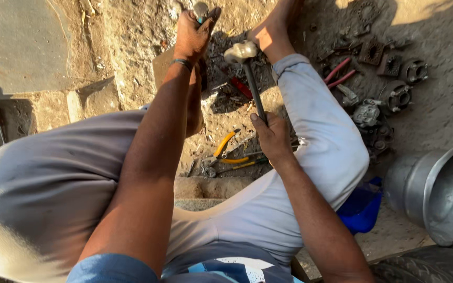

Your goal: The person sits on the ground and uses pliers and a hammer to remove debris and reshape a small metal part. They repeatedly strike the part with the hammer and use pliers to pull out fragments, working on the same object throughout the clip.

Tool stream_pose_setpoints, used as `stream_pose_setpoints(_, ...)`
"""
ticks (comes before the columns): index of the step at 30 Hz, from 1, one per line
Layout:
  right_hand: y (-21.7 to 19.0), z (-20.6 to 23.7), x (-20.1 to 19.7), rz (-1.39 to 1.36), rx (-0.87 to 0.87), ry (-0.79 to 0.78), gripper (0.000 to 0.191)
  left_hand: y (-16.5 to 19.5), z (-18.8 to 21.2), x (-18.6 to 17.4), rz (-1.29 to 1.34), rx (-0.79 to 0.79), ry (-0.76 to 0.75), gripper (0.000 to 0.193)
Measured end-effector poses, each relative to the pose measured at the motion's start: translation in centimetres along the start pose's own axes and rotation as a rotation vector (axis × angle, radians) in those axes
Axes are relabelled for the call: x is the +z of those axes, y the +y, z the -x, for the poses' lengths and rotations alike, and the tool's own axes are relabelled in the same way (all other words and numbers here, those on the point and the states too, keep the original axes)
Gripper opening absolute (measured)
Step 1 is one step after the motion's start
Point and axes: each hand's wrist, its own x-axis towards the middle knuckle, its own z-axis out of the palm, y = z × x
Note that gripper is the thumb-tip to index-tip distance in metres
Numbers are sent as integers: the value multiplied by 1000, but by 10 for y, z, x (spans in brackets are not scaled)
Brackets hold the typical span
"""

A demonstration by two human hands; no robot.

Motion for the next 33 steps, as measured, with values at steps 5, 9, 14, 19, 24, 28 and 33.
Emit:
stream_pose_setpoints(5,32,0,-13,-425,112,29,38,11,13,-9,-3,38,-228,36)
stream_pose_setpoints(9,-11,-7,-33,-543,-154,110,36,12,24,-4,-71,-10,-251,49)
stream_pose_setpoints(14,25,-3,-56,-614,-144,96,34,5,34,0,-168,-31,-281,54)
stream_pose_setpoints(19,12,6,-60,-612,-244,130,32,21,47,15,-240,-314,-387,60)
stream_pose_setpoints(24,-100,48,-103,-703,-675,215,52,53,48,14,-335,-430,-440,70)
stream_pose_setpoints(28,-136,65,-139,-468,-866,356,49,57,51,8,-415,-438,-447,76)
stream_pose_setpoints(33,-124,37,-100,-344,-804,307,46,28,53,12,-462,-363,-415,73)
